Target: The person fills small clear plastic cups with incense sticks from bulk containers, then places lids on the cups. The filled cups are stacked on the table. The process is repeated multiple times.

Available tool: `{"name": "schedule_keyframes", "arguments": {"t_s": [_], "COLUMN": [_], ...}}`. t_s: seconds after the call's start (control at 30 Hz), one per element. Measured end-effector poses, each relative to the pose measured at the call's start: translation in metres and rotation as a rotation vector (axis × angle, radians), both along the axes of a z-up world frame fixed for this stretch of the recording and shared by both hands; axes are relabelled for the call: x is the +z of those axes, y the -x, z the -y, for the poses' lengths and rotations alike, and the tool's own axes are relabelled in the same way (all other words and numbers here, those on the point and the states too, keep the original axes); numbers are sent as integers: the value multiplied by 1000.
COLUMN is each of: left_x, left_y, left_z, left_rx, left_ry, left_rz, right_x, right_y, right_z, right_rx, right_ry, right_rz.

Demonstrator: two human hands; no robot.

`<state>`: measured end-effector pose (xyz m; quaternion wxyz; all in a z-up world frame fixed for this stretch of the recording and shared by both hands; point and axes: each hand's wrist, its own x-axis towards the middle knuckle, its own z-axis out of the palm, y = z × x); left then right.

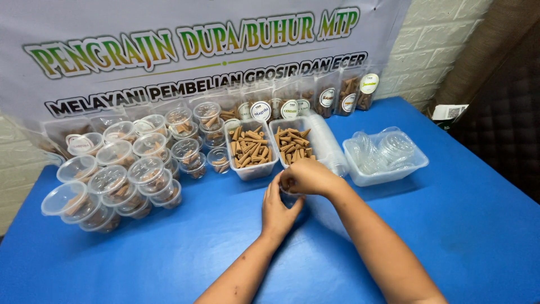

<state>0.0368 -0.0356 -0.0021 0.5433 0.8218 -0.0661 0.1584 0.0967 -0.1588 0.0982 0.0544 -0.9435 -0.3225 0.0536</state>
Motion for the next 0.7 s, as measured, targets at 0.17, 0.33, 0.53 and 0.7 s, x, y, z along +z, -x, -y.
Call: {"name": "schedule_keyframes", "arguments": {"t_s": [0.17,0.33,0.53,0.7], "left_x": [0,-1,-4,-6], "left_y": [0,0,-2,-3], "left_z": [0,-3,-4,-3], "left_rx": [-1,-5,8,-2], "left_ry": [-4,30,16,10], "left_rz": [-19,-42,3,26], "right_x": [-6,-14,1,49], "right_y": [-2,-7,-7,8], "right_z": [0,-3,2,31], "right_rx": [-15,1,-26,-127], "right_ry": [3,-13,-28,-112], "right_rz": [-12,-13,-16,227]}}
